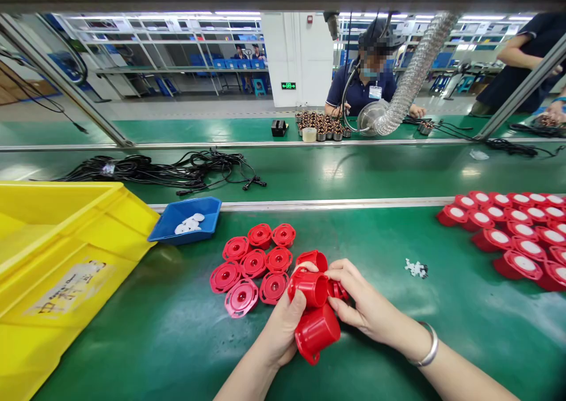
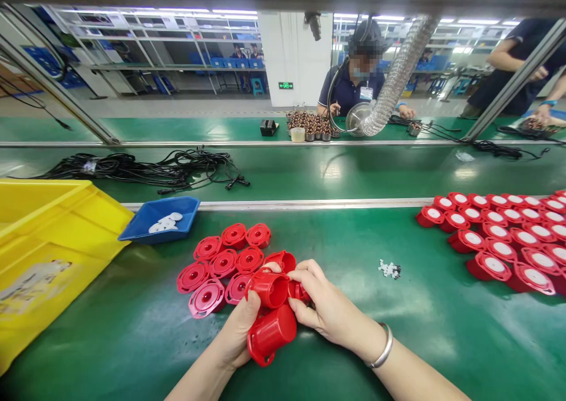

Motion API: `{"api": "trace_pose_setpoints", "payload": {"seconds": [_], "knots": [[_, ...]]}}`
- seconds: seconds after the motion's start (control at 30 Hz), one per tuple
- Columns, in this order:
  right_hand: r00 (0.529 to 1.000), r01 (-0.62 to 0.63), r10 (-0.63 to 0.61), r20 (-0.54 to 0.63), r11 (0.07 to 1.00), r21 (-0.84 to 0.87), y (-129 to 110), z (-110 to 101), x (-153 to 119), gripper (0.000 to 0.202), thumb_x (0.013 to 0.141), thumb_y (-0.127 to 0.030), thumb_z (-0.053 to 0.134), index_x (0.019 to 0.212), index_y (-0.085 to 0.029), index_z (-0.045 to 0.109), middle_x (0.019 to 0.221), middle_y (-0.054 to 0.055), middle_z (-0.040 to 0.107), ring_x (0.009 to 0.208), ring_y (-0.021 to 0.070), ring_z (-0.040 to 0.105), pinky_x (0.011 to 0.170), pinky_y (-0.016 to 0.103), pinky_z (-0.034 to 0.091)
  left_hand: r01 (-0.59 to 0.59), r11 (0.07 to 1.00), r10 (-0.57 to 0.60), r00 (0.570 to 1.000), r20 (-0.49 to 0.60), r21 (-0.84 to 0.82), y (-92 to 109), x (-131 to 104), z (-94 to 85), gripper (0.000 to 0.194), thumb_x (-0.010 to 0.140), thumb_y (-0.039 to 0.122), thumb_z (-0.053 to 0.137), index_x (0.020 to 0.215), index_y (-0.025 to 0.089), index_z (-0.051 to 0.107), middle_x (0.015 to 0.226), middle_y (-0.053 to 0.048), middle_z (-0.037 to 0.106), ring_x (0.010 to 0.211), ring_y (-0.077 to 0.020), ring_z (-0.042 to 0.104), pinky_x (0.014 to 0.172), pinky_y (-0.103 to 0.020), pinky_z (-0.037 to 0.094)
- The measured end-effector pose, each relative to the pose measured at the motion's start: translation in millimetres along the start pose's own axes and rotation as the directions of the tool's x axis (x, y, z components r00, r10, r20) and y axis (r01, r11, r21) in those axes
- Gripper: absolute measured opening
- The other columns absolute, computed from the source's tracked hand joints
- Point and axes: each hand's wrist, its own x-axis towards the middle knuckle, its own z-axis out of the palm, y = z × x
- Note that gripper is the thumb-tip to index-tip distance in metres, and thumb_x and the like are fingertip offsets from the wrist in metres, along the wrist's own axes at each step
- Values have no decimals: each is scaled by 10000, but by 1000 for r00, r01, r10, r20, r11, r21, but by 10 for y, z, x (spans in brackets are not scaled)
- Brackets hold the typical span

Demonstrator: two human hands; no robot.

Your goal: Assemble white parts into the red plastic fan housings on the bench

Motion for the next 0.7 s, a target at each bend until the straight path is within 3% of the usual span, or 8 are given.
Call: {"api": "trace_pose_setpoints", "payload": {"seconds": [0.23,0.4,0.47,0.57,0.63,0.7], "knots": [[993,-3,1,-119,1000,-19,44,91,-5,243,976,-257,473,1215,-218,491,1048,68,476,910,169,539,840,319,510,27,999,-29,997,-77,-25,-6,-12,20,520,717,540,798,1102,243,615,968,-19,689,1001,-206,641,917,-295,474],[959,-47,78,-274,992,116,-19,19,-2,194,1008,-300,406,1179,-241,476,985,43,482,774,143,537,671,266,504,2,1000,-7,981,-195,-29,-16,-3,14,561,703,576,793,1104,230,610,983,-14,673,889,-163,630,771,-238,484],[953,19,8,-303,996,84,-69,4,-21,195,996,-279,424,1185,-249,463,1019,54,479,833,158,557,718,284,516,-24,1000,24,982,-189,1,-23,0,11,544,719,557,791,1108,235,587,972,-15,667,841,-163,628,734,-248,480],[982,141,-152,-111,985,-96,-134,42,-62,281,952,-224,491,1230,-249,460,1122,87,483,949,188,568,830,328,520,-66,998,68,988,-138,19,-27,7,15,510,748,528,781,1104,242,552,969,-18,660,869,-182,634,796,-287,482],[982,189,-188,23,963,-194,-149,91,-85,351,945,-211,508,1286,-246,431,1176,107,481,913,181,583,794,317,535,-88,996,91,988,-122,30,-21,13,21,506,757,521,777,1107,248,534,990,-20,658,906,-192,636,844,-307,476],[981,192,-185,52,955,-227,-143,133,-97,373,953,-232,521,1307,-248,405,1201,120,478,901,180,597,770,310,545,-101,994,106,987,-122,48,-12,20,27,509,758,519,777,1108,251,522,996,-20,656,917,-196,634,859,-313,473]]}}
